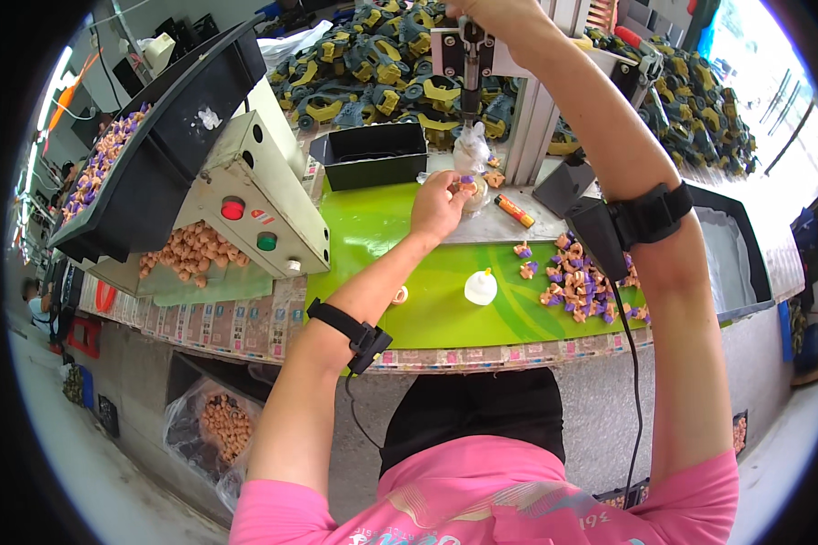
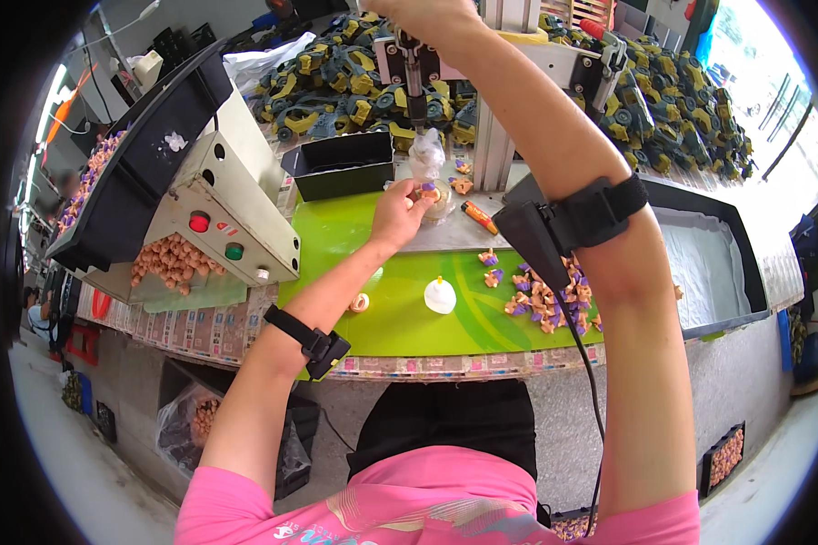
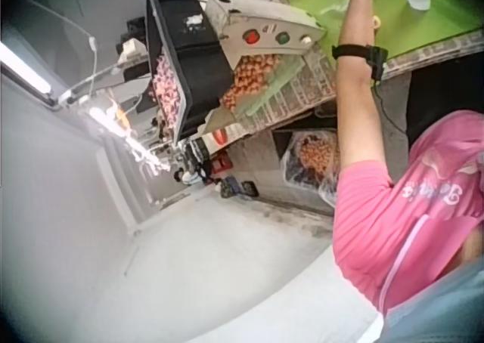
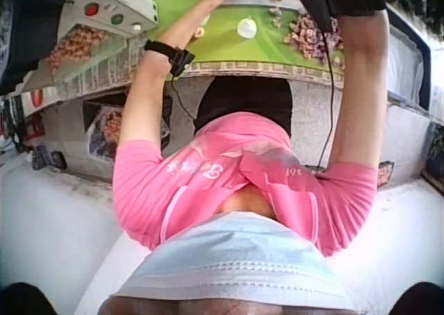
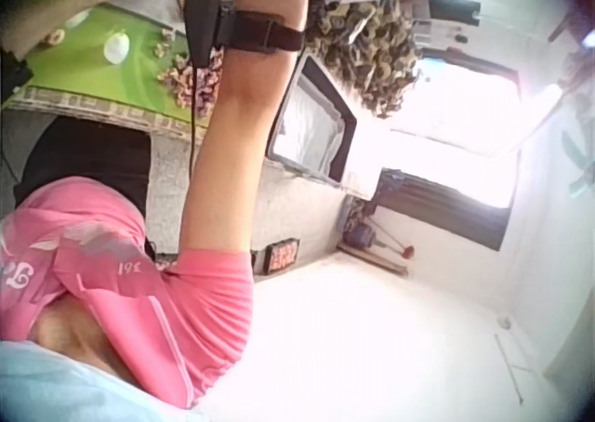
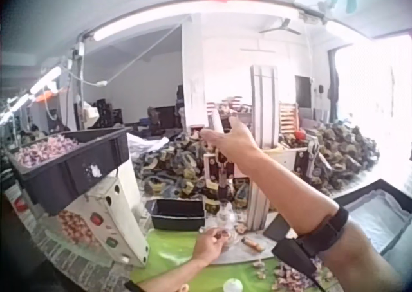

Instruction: Assembling small plastic figurines by gluing heads and accessories onto bodies.

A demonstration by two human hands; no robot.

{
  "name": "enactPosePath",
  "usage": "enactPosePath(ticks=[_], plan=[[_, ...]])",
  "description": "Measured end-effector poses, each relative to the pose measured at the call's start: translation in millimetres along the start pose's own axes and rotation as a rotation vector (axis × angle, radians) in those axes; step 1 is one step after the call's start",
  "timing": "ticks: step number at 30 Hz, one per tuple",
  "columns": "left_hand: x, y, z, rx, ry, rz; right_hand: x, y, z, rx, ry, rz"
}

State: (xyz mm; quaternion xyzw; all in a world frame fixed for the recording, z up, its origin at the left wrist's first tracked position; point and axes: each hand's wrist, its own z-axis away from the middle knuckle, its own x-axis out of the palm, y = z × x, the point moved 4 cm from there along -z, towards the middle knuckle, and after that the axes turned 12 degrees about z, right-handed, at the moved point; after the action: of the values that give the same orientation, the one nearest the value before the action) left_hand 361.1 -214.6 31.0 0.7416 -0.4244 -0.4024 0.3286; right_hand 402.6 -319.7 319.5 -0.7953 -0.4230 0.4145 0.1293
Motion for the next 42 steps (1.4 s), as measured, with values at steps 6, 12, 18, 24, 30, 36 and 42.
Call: enactPosePath(ticks=[6, 12, 18, 24, 30, 36, 42], plan=[[-6.0, -32.1, -4.2, -0.075, -0.037, 0.099, -43.7, -34.7, 50.3, -0.424, 0.079, -0.555], [-22.0, -18.5, 25.8, -0.550, 0.024, 0.629, -37.6, 8.1, 158.5, -0.998, 0.089, 0.052], [-63.8, 24.6, 113.5, -0.942, 0.016, 1.277, -1.0, 74.9, 242.7, -0.222, -0.062, -0.064], [-57.8, 66.1, 173.8, -1.027, -0.009, 1.458, 61.7, 111.7, 334.8, 0.097, -0.286, -0.141], [-43.3, 66.5, 200.7, -1.042, -0.045, 1.589, 61.4, 123.1, 338.9, 0.146, -0.315, -0.193], [-32.2, 62.3, 204.8, -1.018, 0.009, 1.513, 17.5, 128.2, 351.1, 0.410, -0.368, -0.455], [-25.7, 54.6, 205.0, -0.940, -0.014, 1.412, -4.6, 116.4, 347.2, 0.366, -0.194, -0.461]])
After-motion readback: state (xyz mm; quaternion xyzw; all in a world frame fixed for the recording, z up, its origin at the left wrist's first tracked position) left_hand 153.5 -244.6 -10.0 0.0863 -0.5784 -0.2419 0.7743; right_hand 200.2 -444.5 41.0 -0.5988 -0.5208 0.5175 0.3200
